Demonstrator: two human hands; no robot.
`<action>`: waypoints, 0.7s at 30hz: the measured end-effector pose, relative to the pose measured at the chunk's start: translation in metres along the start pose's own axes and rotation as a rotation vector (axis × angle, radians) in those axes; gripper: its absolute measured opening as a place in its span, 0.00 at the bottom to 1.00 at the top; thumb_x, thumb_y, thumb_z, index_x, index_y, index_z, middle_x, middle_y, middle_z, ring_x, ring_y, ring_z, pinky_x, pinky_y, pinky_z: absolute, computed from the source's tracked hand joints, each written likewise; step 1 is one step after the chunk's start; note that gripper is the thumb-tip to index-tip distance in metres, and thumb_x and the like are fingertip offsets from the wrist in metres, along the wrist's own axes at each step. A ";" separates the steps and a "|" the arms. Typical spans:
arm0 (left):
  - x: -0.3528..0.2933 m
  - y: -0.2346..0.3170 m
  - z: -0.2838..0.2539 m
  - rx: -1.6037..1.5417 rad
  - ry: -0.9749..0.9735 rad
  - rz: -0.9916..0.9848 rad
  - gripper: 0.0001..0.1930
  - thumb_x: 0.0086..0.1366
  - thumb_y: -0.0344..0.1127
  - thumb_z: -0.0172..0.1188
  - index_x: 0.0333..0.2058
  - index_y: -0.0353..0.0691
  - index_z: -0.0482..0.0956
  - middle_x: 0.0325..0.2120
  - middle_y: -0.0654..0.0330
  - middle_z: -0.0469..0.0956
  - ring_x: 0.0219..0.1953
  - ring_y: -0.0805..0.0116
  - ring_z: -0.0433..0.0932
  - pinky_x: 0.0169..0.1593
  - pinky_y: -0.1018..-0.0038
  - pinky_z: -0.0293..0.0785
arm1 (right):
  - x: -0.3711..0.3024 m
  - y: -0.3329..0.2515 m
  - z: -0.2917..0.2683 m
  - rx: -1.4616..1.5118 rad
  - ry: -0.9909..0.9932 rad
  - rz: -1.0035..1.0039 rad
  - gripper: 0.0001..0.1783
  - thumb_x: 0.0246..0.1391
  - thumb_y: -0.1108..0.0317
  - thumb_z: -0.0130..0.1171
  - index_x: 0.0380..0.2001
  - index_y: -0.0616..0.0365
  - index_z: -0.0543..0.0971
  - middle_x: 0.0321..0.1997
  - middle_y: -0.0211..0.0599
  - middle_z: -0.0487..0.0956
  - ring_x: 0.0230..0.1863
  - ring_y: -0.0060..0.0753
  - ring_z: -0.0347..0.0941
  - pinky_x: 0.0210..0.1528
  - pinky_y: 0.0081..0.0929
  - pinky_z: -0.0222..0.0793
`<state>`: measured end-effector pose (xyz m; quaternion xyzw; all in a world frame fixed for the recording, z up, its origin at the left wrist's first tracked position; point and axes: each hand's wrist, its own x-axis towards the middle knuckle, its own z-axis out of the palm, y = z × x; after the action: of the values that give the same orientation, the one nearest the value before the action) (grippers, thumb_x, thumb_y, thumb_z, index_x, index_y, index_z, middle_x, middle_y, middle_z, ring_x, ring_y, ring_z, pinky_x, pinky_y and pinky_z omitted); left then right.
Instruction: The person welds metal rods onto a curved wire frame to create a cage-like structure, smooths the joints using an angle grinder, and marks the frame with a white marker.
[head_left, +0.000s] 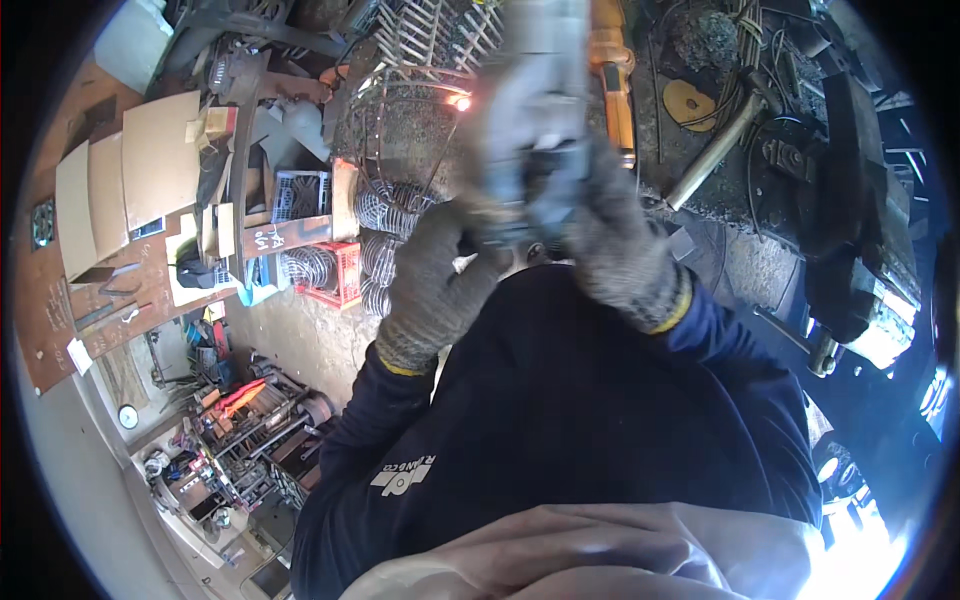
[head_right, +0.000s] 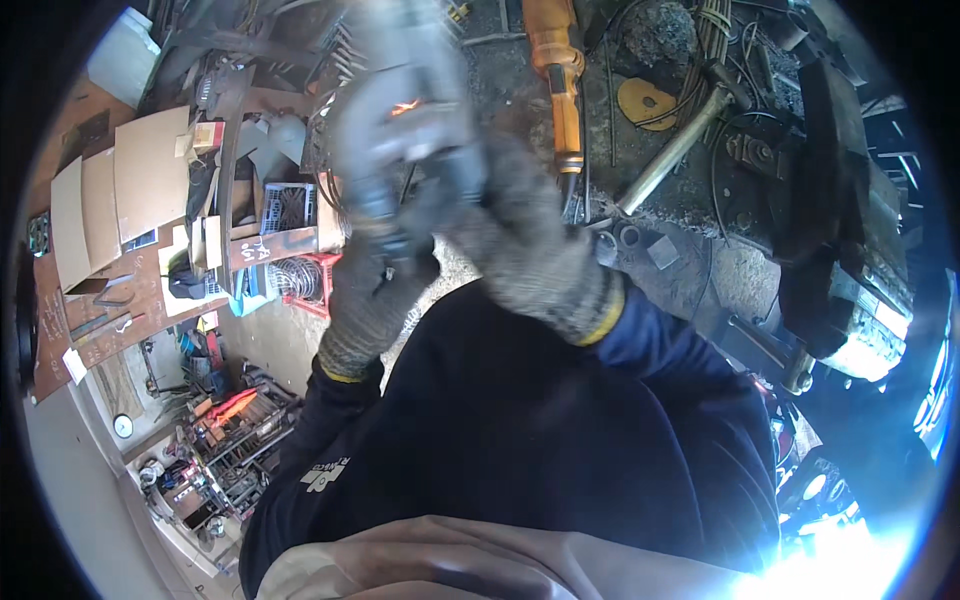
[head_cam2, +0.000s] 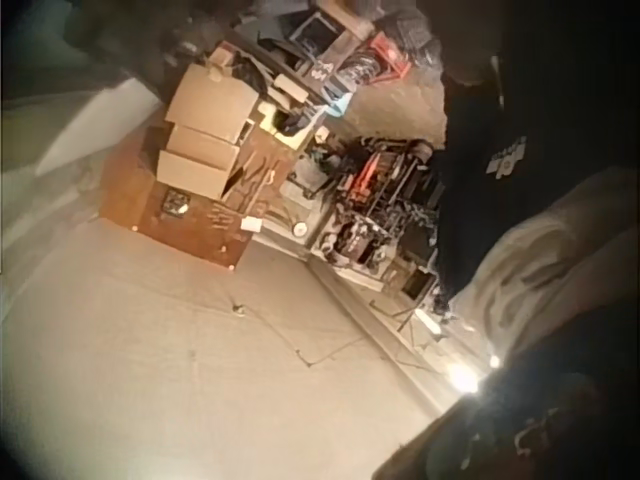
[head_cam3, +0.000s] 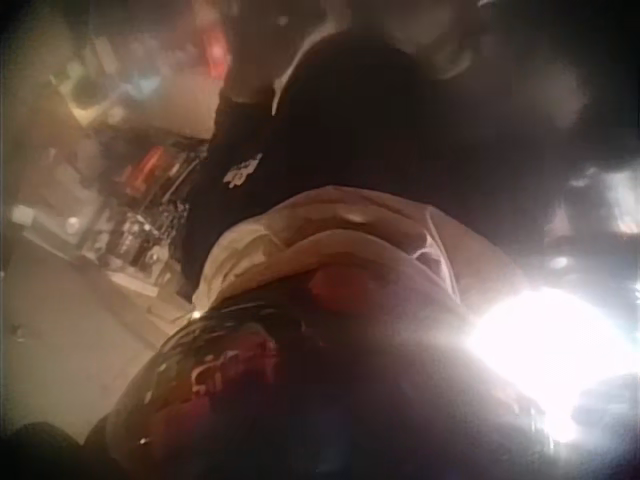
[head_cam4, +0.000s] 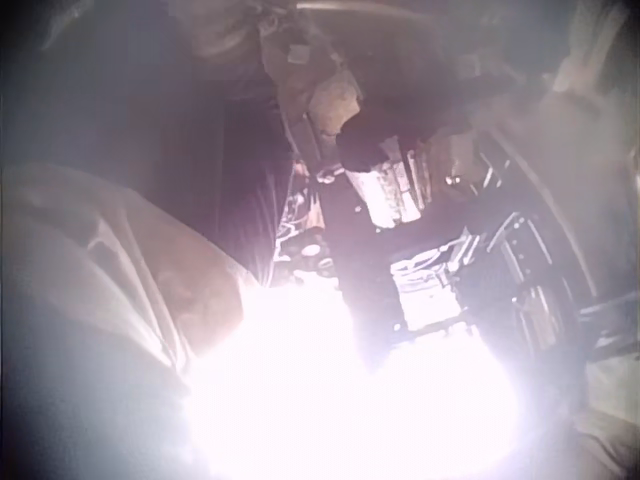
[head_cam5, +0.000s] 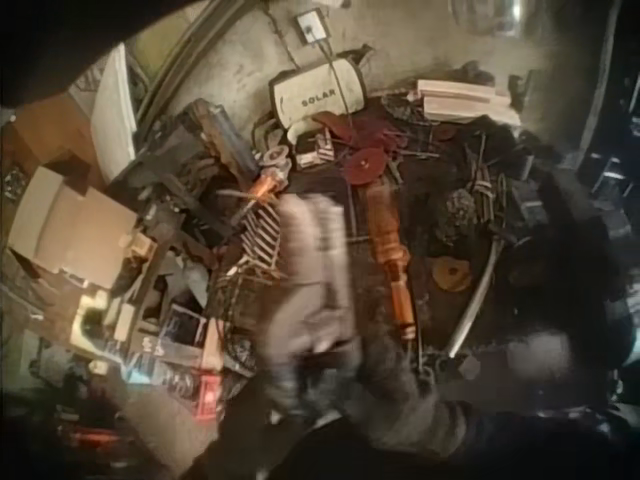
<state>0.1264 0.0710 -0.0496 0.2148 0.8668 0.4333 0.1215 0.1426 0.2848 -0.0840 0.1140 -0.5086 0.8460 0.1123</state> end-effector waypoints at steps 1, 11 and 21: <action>0.005 0.012 0.002 0.144 0.064 0.194 0.20 0.63 0.31 0.69 0.53 0.36 0.79 0.48 0.52 0.81 0.50 0.59 0.81 0.52 0.64 0.77 | 0.017 0.005 0.020 -0.027 -0.023 -0.081 0.28 0.67 0.59 0.63 0.62 0.63 0.69 0.48 0.41 0.81 0.50 0.32 0.80 0.52 0.33 0.78; -0.046 -0.059 0.008 -0.437 0.448 -0.043 0.23 0.65 0.29 0.63 0.57 0.34 0.71 0.49 0.52 0.75 0.49 0.60 0.78 0.57 0.59 0.79 | 0.056 0.037 0.040 -0.707 -0.217 -0.154 0.32 0.55 0.49 0.70 0.57 0.58 0.79 0.52 0.51 0.82 0.55 0.52 0.79 0.56 0.45 0.76; -0.016 -0.084 -0.023 -0.889 0.694 0.162 0.21 0.51 0.20 0.66 0.47 0.34 0.79 0.38 0.55 0.78 0.38 0.56 0.83 0.51 0.51 0.85 | 0.148 0.081 -0.046 -1.442 -0.679 0.094 0.43 0.51 0.48 0.76 0.67 0.48 0.71 0.62 0.44 0.79 0.64 0.48 0.75 0.64 0.46 0.72</action>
<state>0.1086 0.0023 -0.1029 0.0536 0.5710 0.8096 -0.1253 -0.0264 0.2992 -0.1275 0.2432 -0.9411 0.2315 -0.0385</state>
